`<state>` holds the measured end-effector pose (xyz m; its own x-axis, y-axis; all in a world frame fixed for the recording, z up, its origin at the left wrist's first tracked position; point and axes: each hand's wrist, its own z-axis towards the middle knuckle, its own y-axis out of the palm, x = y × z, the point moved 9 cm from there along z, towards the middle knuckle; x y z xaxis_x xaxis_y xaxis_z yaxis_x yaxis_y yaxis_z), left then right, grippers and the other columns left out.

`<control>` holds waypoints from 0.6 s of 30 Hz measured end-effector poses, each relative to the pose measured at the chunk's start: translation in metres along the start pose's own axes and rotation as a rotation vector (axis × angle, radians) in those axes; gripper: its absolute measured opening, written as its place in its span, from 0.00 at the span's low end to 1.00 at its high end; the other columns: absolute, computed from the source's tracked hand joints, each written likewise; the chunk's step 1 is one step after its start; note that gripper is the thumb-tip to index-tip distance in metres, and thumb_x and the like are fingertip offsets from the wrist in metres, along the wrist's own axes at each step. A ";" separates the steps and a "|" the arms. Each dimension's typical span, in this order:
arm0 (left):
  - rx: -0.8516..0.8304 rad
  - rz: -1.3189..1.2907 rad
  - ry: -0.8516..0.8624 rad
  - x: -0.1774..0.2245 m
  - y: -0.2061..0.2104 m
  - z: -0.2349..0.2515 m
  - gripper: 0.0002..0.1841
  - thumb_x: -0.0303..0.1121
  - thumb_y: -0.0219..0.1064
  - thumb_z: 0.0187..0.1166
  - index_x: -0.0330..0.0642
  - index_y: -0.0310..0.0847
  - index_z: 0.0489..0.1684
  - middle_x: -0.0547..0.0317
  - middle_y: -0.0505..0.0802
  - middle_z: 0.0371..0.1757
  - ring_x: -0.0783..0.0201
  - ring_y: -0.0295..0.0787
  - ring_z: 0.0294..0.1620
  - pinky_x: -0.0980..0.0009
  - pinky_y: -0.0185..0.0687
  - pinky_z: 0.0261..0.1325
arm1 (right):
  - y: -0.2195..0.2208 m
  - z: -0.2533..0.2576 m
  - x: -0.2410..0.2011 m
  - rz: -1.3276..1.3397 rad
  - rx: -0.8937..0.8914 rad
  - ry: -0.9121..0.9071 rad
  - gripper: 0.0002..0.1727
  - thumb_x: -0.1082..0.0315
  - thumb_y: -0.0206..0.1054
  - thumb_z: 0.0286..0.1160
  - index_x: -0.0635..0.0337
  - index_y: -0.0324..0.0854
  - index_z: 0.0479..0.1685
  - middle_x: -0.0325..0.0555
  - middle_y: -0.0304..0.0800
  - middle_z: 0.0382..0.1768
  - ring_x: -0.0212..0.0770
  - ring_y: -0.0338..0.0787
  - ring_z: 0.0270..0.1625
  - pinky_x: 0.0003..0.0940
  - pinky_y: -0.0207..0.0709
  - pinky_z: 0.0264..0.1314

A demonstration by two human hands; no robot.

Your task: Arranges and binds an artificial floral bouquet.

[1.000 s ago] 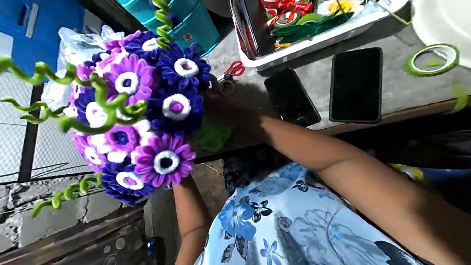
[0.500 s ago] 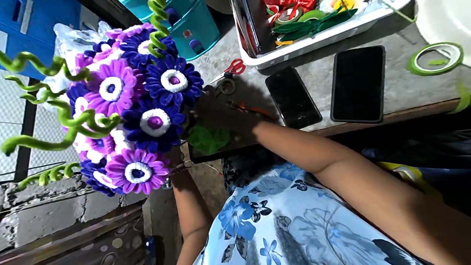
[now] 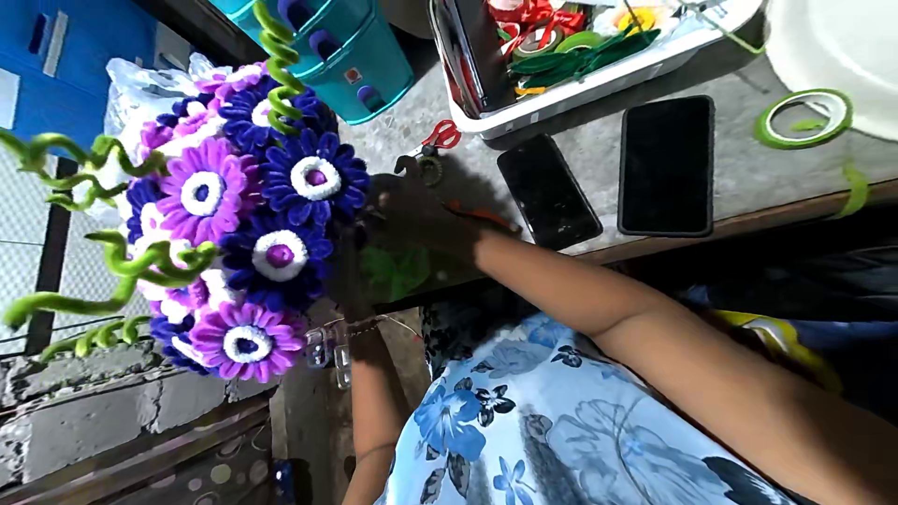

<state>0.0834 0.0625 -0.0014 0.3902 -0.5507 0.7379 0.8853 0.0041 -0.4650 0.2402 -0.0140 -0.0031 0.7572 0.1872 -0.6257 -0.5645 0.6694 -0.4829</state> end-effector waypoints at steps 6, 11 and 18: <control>-0.085 0.138 -0.056 -0.032 -0.011 0.026 0.38 0.34 0.85 0.60 0.27 0.73 0.71 0.41 0.88 0.64 0.58 0.84 0.67 0.61 0.77 0.72 | 0.005 -0.013 -0.002 -0.028 -0.147 -0.164 0.15 0.63 0.60 0.85 0.55 0.89 0.60 0.49 0.92 0.59 0.52 0.86 0.67 0.65 0.61 0.77; -0.124 0.142 -0.143 -0.031 -0.015 0.019 0.33 0.27 0.80 0.67 0.23 0.71 0.71 0.39 0.86 0.65 0.60 0.81 0.67 0.66 0.74 0.73 | -0.012 -0.007 -0.012 -0.220 -0.049 -0.083 0.13 0.60 0.61 0.86 0.57 0.89 0.51 0.49 0.90 0.47 0.52 0.88 0.56 0.66 0.60 0.77; -0.408 0.542 -0.442 0.022 -0.004 -0.006 0.18 0.23 0.59 0.85 0.20 0.73 0.69 0.32 0.81 0.70 0.55 0.78 0.66 0.65 0.68 0.73 | -0.004 0.009 -0.019 -0.042 0.026 -0.041 0.18 0.76 0.72 0.71 0.66 0.88 0.61 0.58 0.91 0.62 0.57 0.85 0.70 0.70 0.52 0.80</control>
<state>0.0866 0.0457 0.0140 0.8781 -0.1780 0.4441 0.4155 -0.1764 -0.8923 0.2311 -0.0131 0.0162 0.7932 0.1869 -0.5795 -0.5233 0.6958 -0.4919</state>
